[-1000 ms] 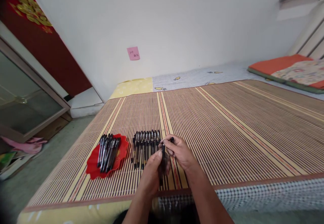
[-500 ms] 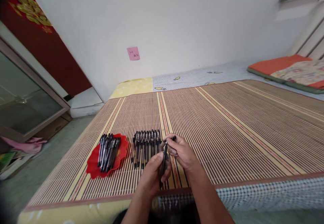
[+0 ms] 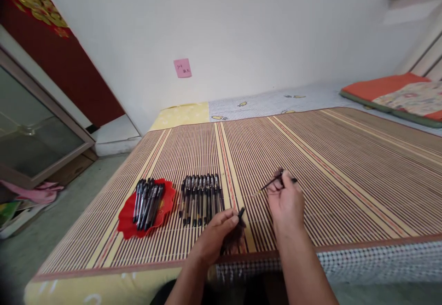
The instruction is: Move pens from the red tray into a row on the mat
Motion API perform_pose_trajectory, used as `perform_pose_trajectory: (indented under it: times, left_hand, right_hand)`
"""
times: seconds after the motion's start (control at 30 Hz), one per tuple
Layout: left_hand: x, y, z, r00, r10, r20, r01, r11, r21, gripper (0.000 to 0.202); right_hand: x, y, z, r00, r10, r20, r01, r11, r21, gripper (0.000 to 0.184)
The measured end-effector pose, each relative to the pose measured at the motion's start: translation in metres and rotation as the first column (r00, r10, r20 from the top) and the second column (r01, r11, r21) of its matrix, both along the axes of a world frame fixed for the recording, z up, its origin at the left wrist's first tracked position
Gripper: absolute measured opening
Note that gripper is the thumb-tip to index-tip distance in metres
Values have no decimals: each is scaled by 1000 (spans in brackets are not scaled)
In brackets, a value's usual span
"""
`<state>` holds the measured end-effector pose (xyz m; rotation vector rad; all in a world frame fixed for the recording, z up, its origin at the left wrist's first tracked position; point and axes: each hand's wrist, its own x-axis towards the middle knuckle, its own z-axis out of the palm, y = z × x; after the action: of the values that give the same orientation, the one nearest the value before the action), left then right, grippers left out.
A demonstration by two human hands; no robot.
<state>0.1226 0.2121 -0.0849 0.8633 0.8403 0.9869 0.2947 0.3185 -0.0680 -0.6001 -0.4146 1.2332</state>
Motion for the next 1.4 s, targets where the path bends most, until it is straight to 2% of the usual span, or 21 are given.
perform_pose_trajectory:
  times: [0.03,0.1,0.13,0.2,0.27,0.3,0.37,0.53,0.63,0.73,0.8,0.87,0.93,0.97,1.03,1.1,1.27,1.4]
  left_hand:
    - [0,1,1,997,77,6,-77,997,7,32]
    - [0,3,3,960,282,-3,-281,959,38,32]
    - [-1,4,5,926,377,-20,-375,925,64,31]
    - [-5,6,6,843,529,-94,-513,844,155,30]
    - [-10,6,7,754,624,-206,-565,776,281,28]
    - [-12,5,7,713,649,-265,-560,755,341,27]
    - [-15,4,8,639,679,-362,-530,729,432,23]
    - [-14,3,8,523,709,-473,-441,700,562,14]
    - [-11,2,9,508,717,-477,-381,684,622,13]
    - [-12,0,13,536,716,-448,-355,672,650,11]
    - [-17,0,14,510,766,-391,-440,623,646,15]
    - [-26,1,13,433,838,-331,-584,541,606,19]
    - [-36,3,10,365,880,-304,-680,475,559,20]
    - [-40,4,8,352,886,-302,-696,464,548,20]
    - [-43,5,5,354,883,-308,-680,469,563,20]
    - [-42,6,4,363,868,-338,-615,496,613,19]
    - [-35,5,7,408,817,-407,-405,562,721,17]
    - [-36,6,7,398,813,-425,-402,570,716,17]
  right_hand:
    - [1,-1,0,998,44,41,-44,999,-13,28]
    - [-5,-5,0,958,225,179,-215,974,-75,29]
    - [-12,-9,1,903,341,260,-321,940,-119,30]
    - [-29,-17,3,744,529,409,-495,847,-194,33]
    - [-46,-26,5,596,611,521,-593,772,-229,33]
    - [-52,-29,6,541,620,568,-615,752,-236,32]
    - [-61,-33,7,472,589,656,-616,753,-232,28]
    - [-63,-34,11,347,368,863,-535,833,-140,18]
    - [-62,-35,15,259,302,917,-516,846,-133,18]
    - [-59,-32,17,228,297,927,-532,836,-136,20]
    - [-53,-24,15,220,299,928,-531,835,-143,23]
    - [-46,-11,8,192,296,936,-508,846,-163,26]
    - [-41,4,0,130,300,945,-482,852,-204,29]
    - [-40,11,-5,96,310,946,-474,850,-230,29]
    - [-43,21,-13,45,348,937,-463,838,-289,28]
    - [-51,25,-18,21,377,926,-435,837,-331,26]
    - [-72,22,-24,-7,346,938,-331,884,-329,22]
    - [-78,18,-24,-21,329,944,-289,902,-320,21]
